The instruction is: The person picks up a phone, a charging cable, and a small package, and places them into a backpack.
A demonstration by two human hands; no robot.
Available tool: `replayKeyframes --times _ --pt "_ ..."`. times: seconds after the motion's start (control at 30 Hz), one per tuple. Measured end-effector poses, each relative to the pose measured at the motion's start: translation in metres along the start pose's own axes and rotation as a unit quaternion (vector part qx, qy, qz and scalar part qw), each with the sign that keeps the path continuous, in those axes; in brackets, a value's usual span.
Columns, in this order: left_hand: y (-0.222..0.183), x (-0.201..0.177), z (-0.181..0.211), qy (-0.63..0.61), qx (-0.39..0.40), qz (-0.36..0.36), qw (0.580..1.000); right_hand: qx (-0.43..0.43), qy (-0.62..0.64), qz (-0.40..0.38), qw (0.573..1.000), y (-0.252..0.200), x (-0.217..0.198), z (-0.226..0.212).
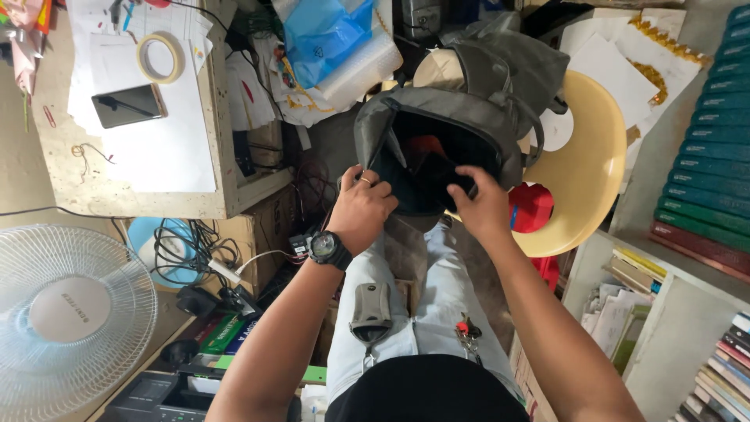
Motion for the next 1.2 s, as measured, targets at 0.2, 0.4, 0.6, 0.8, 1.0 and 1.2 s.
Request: replayKeyframes --times 0.2,0.4,0.6,0.8,1.0,1.2 --pt "-0.016 0.019 -0.012 -0.009 -0.017 -0.001 1.000 -0.083 0.038 0.015 0.996 -0.024 -0.005 -0.014" --pt "-0.024 0.024 -0.010 -0.006 -0.009 0.026 1.000 -0.131 0.065 -0.001 0.989 -0.025 0.014 0.006" --pt "-0.018 0.020 -0.011 0.008 -0.031 0.030 0.999 0.008 0.229 -0.199 0.953 -0.032 0.030 -0.003" --pt "-0.002 -0.034 0.008 -0.103 -0.075 0.032 0.991 0.058 0.279 -0.261 0.922 -0.035 0.027 0.010" --pt "-0.012 0.018 0.000 0.015 -0.016 0.023 0.999 0.069 0.156 -0.184 0.968 -0.037 0.023 0.010" --pt "-0.007 0.028 0.002 0.013 -0.024 0.012 1.000 0.037 0.025 -0.173 0.984 -0.030 0.036 0.022"
Point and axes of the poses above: each hand's wrist, its own y-axis towards the middle knuckle, its own x-axis out of the palm, z = x × y, the point moved 8 cm from there along y, towards the middle knuckle, and after that the axes turned 15 degrees about x, right-handed, at the moved point
